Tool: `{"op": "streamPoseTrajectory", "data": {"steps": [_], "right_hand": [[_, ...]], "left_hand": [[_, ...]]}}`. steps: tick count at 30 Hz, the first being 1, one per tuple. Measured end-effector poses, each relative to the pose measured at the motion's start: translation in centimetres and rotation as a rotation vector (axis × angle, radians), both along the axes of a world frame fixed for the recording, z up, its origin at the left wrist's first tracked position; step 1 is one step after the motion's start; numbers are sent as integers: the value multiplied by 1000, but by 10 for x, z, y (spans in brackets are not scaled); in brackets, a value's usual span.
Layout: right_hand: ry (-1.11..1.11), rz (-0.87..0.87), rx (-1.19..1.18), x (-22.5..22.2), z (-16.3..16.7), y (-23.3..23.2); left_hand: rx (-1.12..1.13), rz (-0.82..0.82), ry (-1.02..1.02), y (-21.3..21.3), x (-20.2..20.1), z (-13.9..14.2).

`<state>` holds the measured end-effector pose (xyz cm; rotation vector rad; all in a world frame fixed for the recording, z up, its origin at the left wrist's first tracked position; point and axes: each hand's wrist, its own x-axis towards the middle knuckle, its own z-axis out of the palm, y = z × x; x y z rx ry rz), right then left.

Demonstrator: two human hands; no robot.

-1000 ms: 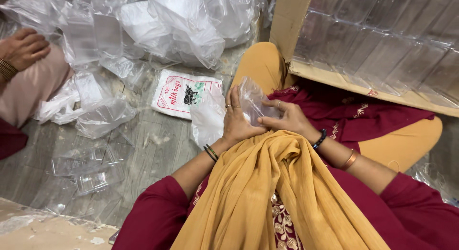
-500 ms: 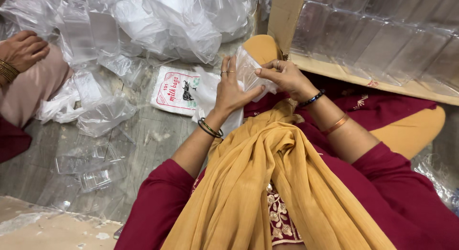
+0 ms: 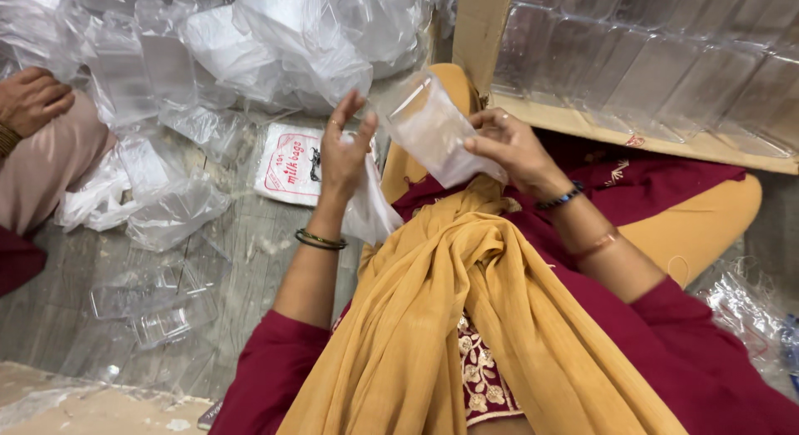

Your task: The person sits on the floor and wraps clear plastic containers in thin plastic bags one at a time, then places each wrapped container into a compartmentalized cardboard box. They repeat this bagging and boxing cycle continuously across the episode.

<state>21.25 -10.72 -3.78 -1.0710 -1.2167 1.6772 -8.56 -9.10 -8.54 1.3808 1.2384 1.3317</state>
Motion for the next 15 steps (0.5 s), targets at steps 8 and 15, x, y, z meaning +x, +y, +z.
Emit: {"op": "streamPoseTrajectory", "data": {"steps": [8, 15], "right_hand": [[2, 102, -30, 24, -14, -17], [-237, 0, 101, 81, -6, -25]], "left_hand": [[-359, -651, -112, 9, 18, 16], [-149, -639, 43, 12, -3, 17]]}}
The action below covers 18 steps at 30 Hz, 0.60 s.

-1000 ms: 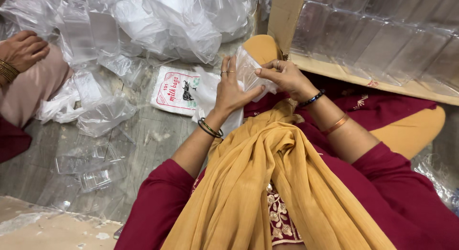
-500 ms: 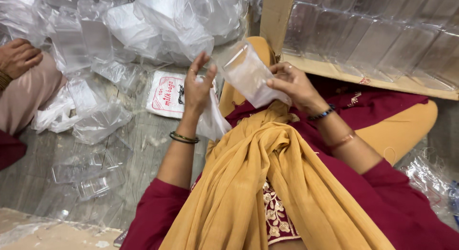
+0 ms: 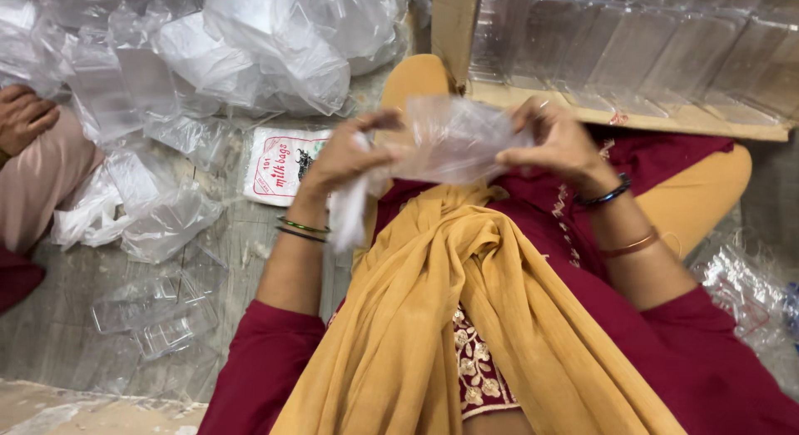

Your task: The person sits on the floor and wraps clear plastic containers in thin plastic bags one at a time, then places each wrapped container into a compartmentalized cardboard box. They repeat this bagging and boxing cycle continuously across the episode.

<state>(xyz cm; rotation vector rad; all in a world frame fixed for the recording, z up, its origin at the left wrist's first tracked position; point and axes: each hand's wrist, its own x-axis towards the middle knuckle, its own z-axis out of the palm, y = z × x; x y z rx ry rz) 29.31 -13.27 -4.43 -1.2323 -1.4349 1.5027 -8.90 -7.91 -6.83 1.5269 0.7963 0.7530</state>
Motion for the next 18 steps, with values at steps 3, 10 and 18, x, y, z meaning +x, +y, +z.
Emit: {"op": "streamPoseTrajectory", "data": {"steps": [3, 10, 18], "right_hand": [[-120, -129, 59, 39, 11, -4], [-657, 0, 340, 31, 24, -33], [445, -153, 2, -45, 51, -12]], "left_hand": [[-127, 191, -242, 8, -34, -1], [-281, 437, -474, 0, -39, -10], [-246, 292, -390, -33, 63, 27]]}}
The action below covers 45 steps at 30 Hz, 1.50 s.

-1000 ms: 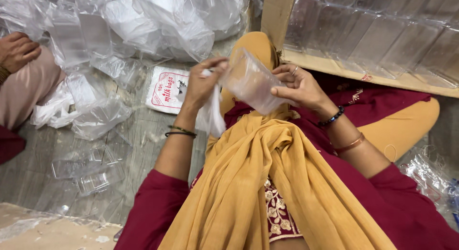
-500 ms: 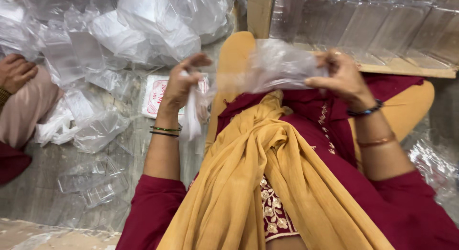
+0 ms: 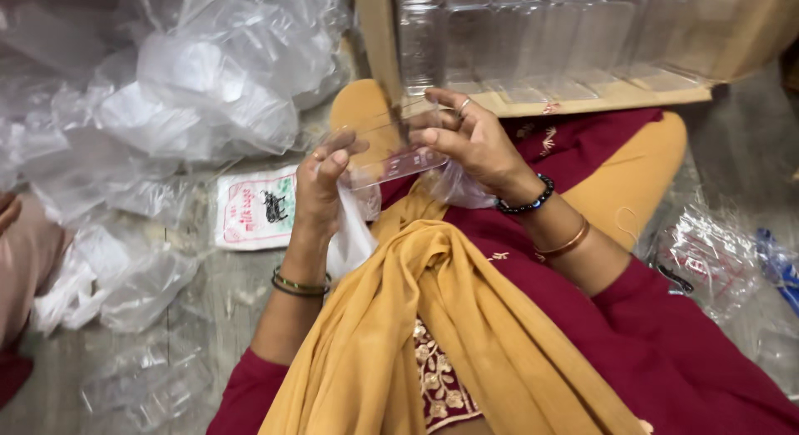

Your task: The person sits on the floor and wraps clear plastic containers in thin plastic bags one at a time, then places each wrapped container into a compartmentalized cardboard box. They repeat this bagging and boxing cycle continuously across the episode.

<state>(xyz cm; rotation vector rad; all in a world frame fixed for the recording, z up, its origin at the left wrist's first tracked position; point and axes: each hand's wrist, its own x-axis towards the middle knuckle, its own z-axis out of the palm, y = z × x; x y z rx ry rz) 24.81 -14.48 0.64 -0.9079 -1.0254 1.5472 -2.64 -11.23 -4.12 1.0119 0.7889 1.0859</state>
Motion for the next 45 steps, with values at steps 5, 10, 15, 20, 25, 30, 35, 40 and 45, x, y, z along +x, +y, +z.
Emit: {"op": "streamPoseTrajectory", "data": {"steps": [5, 10, 15, 20, 25, 30, 35, 40, 45], "right_hand": [[-20, -86, -30, 3, 4, -6], [-28, -172, -90, 5, -3, -13], [-76, -151, -113, 14, -1, -21], [-305, -204, 85, 6, 0, -29], [-432, -248, 37, -3, 5, -40], [-211, 5, 123, -3, 14, -40], [-206, 82, 100, 7, 15, -33], [-356, 145, -83, 10, 9, -29], [-357, 317, -17, 10, 9, -23]], "left_hand": [[-210, 18, -109, -25, 23, 35], [-270, 5, -23, -29, 37, 48], [-294, -43, -73, -26, 40, 48], [-205, -68, 10, -30, 49, 16], [-147, -117, 38, -28, 43, -20], [-315, -347, -444, -41, 27, -20], [-370, -482, -40, -31, 19, 1], [382, -326, 370, -12, 7, 22], [162, -503, 210, -19, 6, 34]]}}
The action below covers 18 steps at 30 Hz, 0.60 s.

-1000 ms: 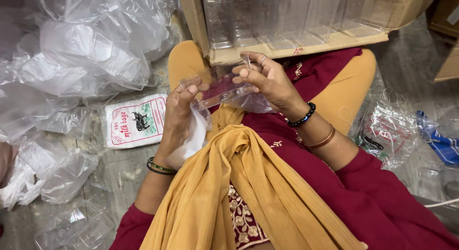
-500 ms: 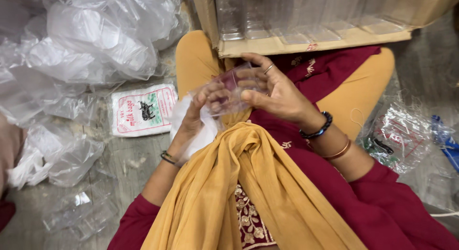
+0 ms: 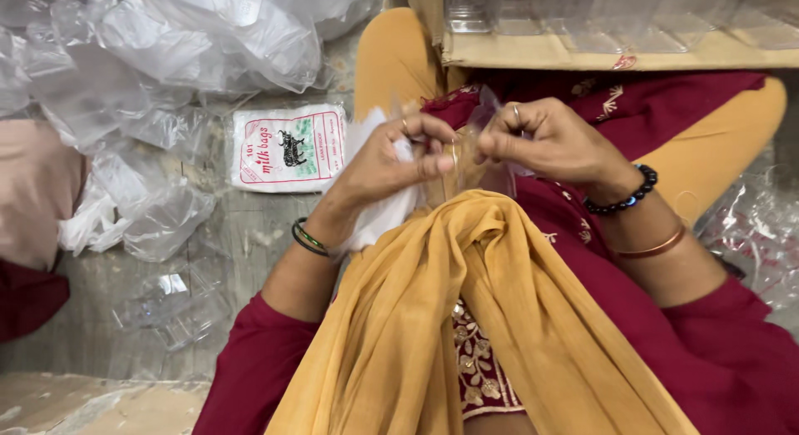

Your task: The person sits on the floor and wraps clear plastic containers in thin plastic bags one at a time, then places each wrapped container into a compartmentalized cardboard box. They repeat this bagging and boxing cycle continuously across the episode.

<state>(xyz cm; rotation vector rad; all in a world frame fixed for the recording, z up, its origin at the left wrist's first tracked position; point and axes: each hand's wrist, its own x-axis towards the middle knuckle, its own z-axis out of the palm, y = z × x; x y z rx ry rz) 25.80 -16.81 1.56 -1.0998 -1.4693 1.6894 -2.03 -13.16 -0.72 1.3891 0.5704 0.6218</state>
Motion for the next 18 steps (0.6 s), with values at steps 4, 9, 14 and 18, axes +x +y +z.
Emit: {"op": "streamPoseTrajectory", "data": {"steps": [4, 9, 14, 18], "right_hand": [[66, 125, 45, 10, -5, -4], [334, -47, -194, 21, -23, -11], [321, -43, -154, 17, -27, -14], [231, -112, -54, 33, -9, -21]], "left_hand": [[1, -9, -77, -8, 2, 2], [-408, 148, -282, -13, 1, -5], [-159, 94, -189, -10, 11, -11], [131, 189, 58, 5, 22, -4]]}}
